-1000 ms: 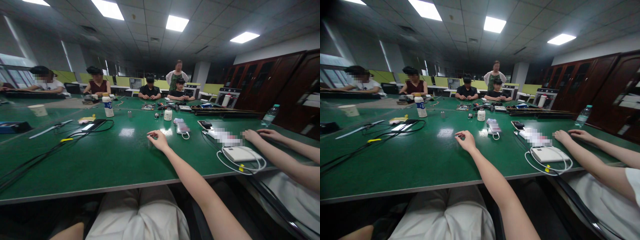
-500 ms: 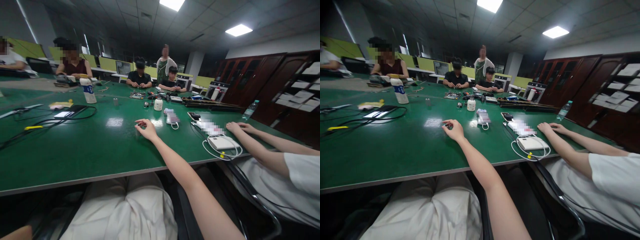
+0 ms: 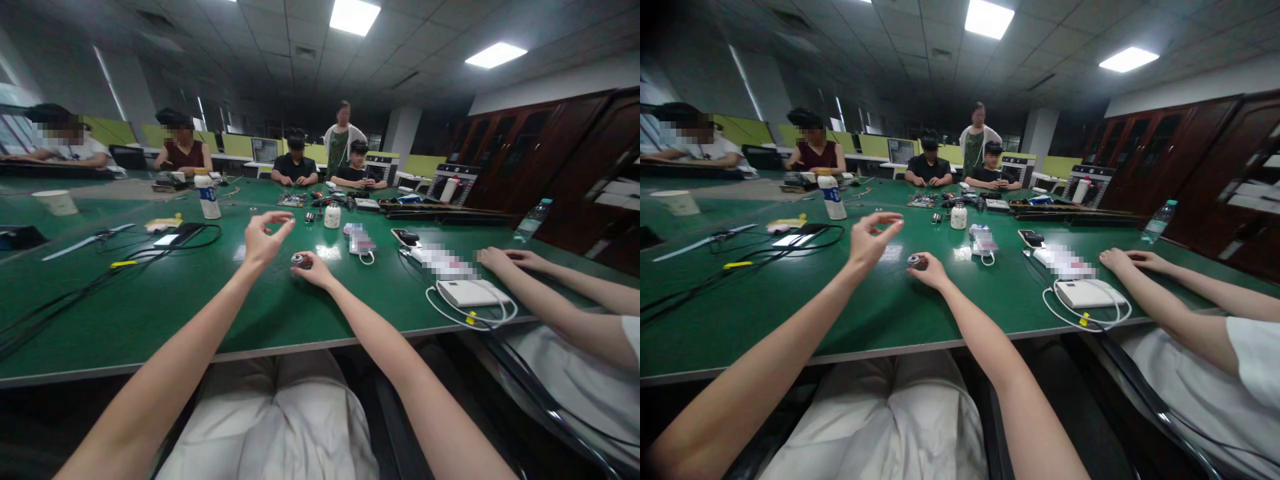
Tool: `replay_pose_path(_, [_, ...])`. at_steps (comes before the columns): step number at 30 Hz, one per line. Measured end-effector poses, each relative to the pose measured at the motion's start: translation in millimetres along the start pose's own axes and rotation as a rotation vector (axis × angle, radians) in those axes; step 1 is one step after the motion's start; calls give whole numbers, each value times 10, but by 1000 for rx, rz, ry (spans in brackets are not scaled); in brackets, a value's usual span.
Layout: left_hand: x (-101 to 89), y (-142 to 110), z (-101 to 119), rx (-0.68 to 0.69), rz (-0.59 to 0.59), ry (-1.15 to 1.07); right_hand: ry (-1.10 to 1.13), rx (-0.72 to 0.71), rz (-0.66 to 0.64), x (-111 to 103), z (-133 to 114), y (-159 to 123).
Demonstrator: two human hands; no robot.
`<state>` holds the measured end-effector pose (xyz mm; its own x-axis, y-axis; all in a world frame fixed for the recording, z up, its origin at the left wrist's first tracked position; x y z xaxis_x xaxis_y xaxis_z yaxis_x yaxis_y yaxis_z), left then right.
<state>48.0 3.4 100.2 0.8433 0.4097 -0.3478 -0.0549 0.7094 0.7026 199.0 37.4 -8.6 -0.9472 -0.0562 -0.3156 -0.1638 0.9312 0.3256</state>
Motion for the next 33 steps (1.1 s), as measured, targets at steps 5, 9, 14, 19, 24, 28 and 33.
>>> replay_pose_path(5, [271,-275,-426,-52,-223,21,-10,27,-21,-9,34,13])
replay_pose_path(9, [314,-383,-616,-31,-269,14,-9,27,-5,-22,29,-5])
replay_pose_path(14, [389,-322,-678,-60,-290,-114,-46,20,7,-19,43,-17])
replay_pose_path(19, [369,-125,-689,-148,-239,-118,-56,21,10,-23,52,5])
replay_pose_path(24, [199,-99,-749,-202,-109,104,-48,18,-2,-31,57,1])
replay_pose_path(28, [121,-298,-915,-334,-242,488,-70,17,-5,-41,53,-13])
replay_pose_path(33, [38,-374,-983,-337,-309,591,-50,66,-37,-57,40,-5])
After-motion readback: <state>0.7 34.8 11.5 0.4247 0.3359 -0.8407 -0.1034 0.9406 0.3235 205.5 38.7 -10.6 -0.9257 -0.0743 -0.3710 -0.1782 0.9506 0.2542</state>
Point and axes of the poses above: each hand's wrist, its own y-axis towards the middle knuckle, its own x-axis out of the palm, z = x × y, the point moved 3 cm from there along y, towards the middle knuckle
